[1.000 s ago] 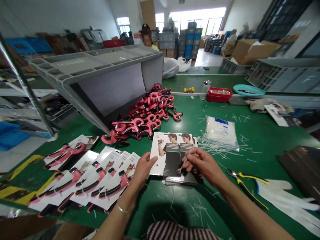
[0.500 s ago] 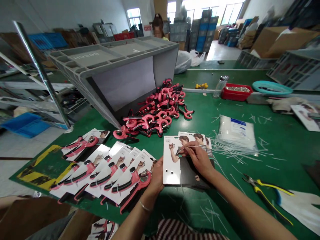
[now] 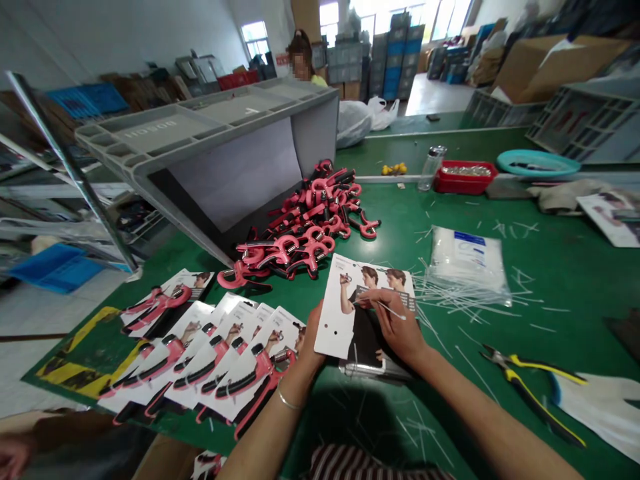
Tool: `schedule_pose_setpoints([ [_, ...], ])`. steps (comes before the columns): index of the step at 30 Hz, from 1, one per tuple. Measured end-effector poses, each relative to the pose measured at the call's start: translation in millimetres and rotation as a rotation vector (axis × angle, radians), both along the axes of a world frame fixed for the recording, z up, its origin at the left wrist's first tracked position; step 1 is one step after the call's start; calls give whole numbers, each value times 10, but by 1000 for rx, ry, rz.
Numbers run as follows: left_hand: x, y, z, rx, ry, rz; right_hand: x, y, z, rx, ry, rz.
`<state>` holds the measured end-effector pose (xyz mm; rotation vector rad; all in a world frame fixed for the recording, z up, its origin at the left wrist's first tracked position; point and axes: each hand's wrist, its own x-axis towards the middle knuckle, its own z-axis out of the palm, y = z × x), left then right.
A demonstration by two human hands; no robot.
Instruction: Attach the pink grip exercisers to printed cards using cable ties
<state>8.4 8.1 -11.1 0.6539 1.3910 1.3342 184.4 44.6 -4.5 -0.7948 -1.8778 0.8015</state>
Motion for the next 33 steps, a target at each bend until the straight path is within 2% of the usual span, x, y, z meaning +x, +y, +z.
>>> schedule_pose_setpoints([
  [5, -50, -15, 25, 49, 147, -174, 32, -22, 2, -32, 102, -44],
  [10, -64, -21, -12, 10, 56, -202, 44, -10, -21, 76, -25, -28],
  [13, -53, -31, 32, 18, 70, -176, 43, 2, -14, 96, -38, 16],
  [16, -16, -32, 123, 18, 61, -150, 39, 9, 15, -18, 39, 16],
  [19, 27, -17, 198, -1, 16, -126, 34, 1, 33, -180, 196, -46],
  [21, 43, -6, 214, -7, 16, -118, 34, -13, 28, -201, 238, -64],
  [27, 15, -22, 153, -15, 45, -132, 38, -38, 5, 42, 48, -51],
  [30, -11, -61, 170, 50, 215, -171, 19, -2, 24, 101, -16, 47],
  [33, -26, -121, 269, 159, 617, -178, 17, 54, 42, -30, 3, 95],
])
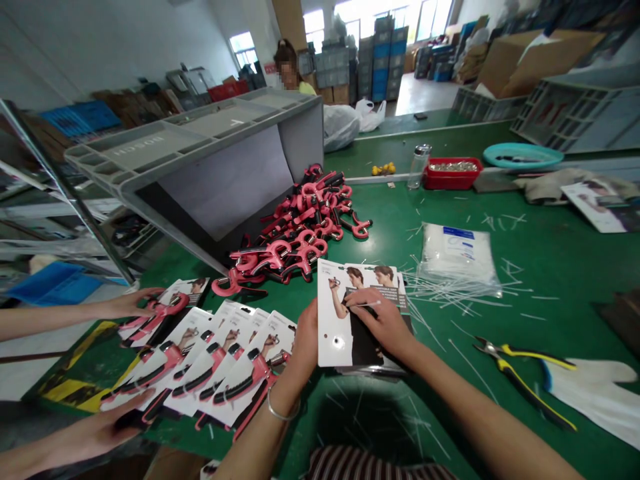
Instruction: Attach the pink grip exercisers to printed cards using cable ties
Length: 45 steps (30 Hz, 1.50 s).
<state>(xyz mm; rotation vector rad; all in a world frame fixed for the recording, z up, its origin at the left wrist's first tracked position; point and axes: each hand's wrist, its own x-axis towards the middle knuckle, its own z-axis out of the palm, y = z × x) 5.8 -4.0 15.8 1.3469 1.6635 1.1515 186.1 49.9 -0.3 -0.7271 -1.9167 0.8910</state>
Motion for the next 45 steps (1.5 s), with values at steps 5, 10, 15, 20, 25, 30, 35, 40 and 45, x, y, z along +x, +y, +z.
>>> schedule_pose_setpoints([
  [5, -25, -167, 200, -6, 246, -93, 54, 59, 2, -264, 42, 33],
  [10, -43, -315, 293, -18, -26, -372, 67, 50, 7, -289, 67, 43],
  [15, 42, -242, 220, 127, 92, -240, 70, 26, -12, -353, 115, 40],
  [20, 134, -164, 105, 76, -83, -110, 63, -16, -12, -322, 112, 54],
  [25, 128, -168, 99, 77, -30, -73, 37, -48, 35, -189, 80, -11],
  [30, 89, -130, 75, 21, -54, -23, 32, -52, 93, -45, 23, 35],
  [35, 26, -78, -2, -42, -73, 9, 32, -56, 123, -35, 5, 65],
  [40, -7, -50, -50, -67, -133, 26, 36, -55, 116, -35, -2, 70],
  [45, -12, -84, -27, -38, -169, 43, 26, -52, 105, -25, -10, 79],
])
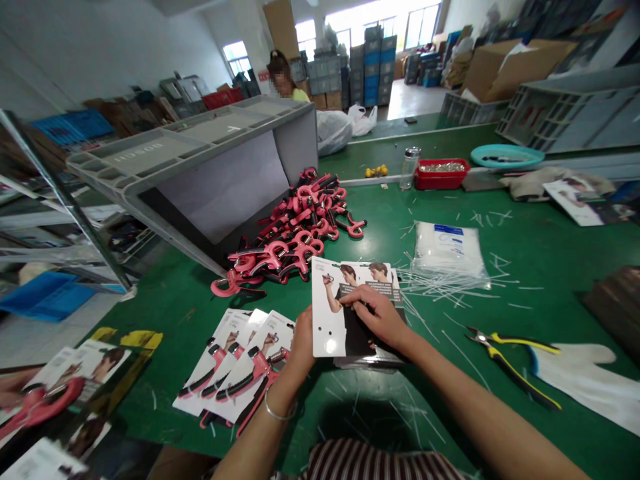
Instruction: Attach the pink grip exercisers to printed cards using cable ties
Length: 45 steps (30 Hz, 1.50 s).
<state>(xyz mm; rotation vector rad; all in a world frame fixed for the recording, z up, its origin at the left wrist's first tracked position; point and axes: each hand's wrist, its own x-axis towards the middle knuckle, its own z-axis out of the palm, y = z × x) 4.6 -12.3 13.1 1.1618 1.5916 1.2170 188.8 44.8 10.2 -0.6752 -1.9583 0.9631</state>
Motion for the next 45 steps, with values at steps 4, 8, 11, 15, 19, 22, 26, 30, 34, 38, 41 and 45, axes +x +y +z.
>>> schedule_pose_setpoints([
  [4, 16, -44, 44, 100, 52, 95, -30, 0, 15, 1, -12, -4],
  [8, 32, -99, 63, 139, 119, 62, -44, -5, 0, -40, 4, -43],
  [11, 22, -126, 128, 147, -13, -19, -33, -13, -28, -63, 36, -57],
  [15, -38, -117, 302, -37, -307, -112, -50, -23, -30, -75, 61, -42],
  [19, -126, -91, 336, -235, -318, -161, -31, -64, 10, -112, 103, -79],
  [22, -182, -91, 223, -282, -372, -134, 233, -97, -44, -115, 131, -299],
  [26, -227, -67, 29, -300, -386, -114, 1019, -43, -335, -37, -177, -636],
  [30, -191, 99, -152, -308, -363, -137, 1770, 112, -591, -40, -567, -703],
  [34, -62, 252, -260, -296, -327, -222, 1997, 307, -634, -22, -678, -637],
  [38, -30, 181, -310, -315, -267, -231, 1934, 501, -613, -17, -708, -500],
  [41, -141, 63, -370, -255, -193, -164, 1910, 643, -560, -15, -638, -495],
  [45, -325, -5, -366, -115, 150, 16, 1914, 813, -415, -53, -489, -586],
])
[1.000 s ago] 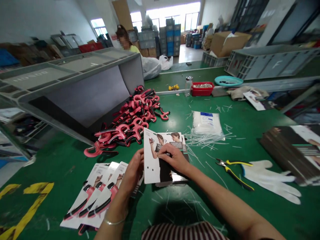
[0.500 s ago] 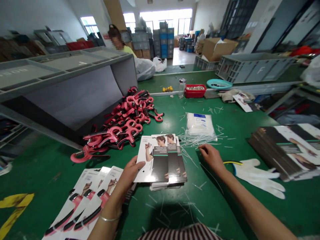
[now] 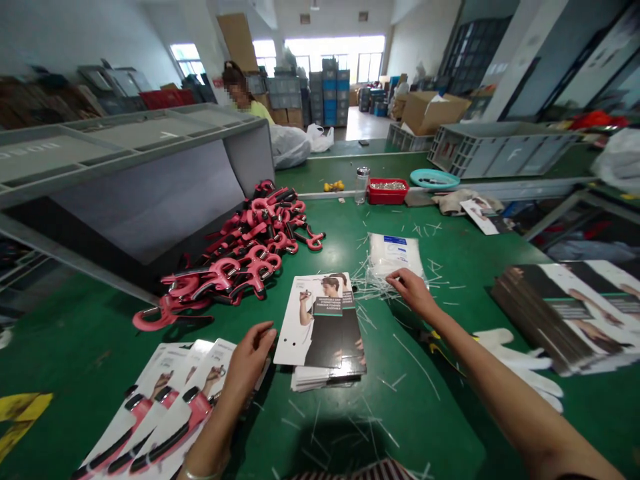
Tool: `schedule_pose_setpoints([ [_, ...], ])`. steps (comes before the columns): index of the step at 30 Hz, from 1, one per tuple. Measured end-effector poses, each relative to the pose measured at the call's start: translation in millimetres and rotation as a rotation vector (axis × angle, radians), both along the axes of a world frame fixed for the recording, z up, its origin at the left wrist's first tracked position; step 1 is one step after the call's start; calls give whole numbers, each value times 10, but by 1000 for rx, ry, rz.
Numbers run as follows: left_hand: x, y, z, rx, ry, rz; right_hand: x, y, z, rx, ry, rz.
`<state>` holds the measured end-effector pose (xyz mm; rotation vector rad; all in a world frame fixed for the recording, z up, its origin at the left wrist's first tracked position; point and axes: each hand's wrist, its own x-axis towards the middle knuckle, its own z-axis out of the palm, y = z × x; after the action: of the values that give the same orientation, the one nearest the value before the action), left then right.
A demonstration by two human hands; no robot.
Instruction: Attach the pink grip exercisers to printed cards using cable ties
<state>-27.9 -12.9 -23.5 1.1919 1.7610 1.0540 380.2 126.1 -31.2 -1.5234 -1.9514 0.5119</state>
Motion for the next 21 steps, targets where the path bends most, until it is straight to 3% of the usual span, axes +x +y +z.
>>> schedule_pose_setpoints([
  [2, -9, -4, 121, 114, 189, 63, -11, 35, 104, -22, 76, -29],
  [5, 180, -28, 441, 314, 318, 61, -65, -36, 292, -82, 171, -20],
  [8, 600, -48, 754, 384, 197, -155, -185, -254, 483, -283, 413, 112],
  [10, 934, -21, 873, 352, 42, -345, -291, -441, 586, -472, 636, 228],
  [12, 1237, 35, 909, 292, -111, -452, -394, -623, 667, -606, 775, 305],
  [15, 1542, 108, 867, 212, -242, -459, -507, -846, 746, -696, 828, 381],
  [18, 1645, 102, 817, 199, -252, -438, -571, -1020, 750, -733, 860, 437],
  [21, 1558, 13, 802, 220, -192, -393, -626, -1200, 659, -814, 817, 515],
])
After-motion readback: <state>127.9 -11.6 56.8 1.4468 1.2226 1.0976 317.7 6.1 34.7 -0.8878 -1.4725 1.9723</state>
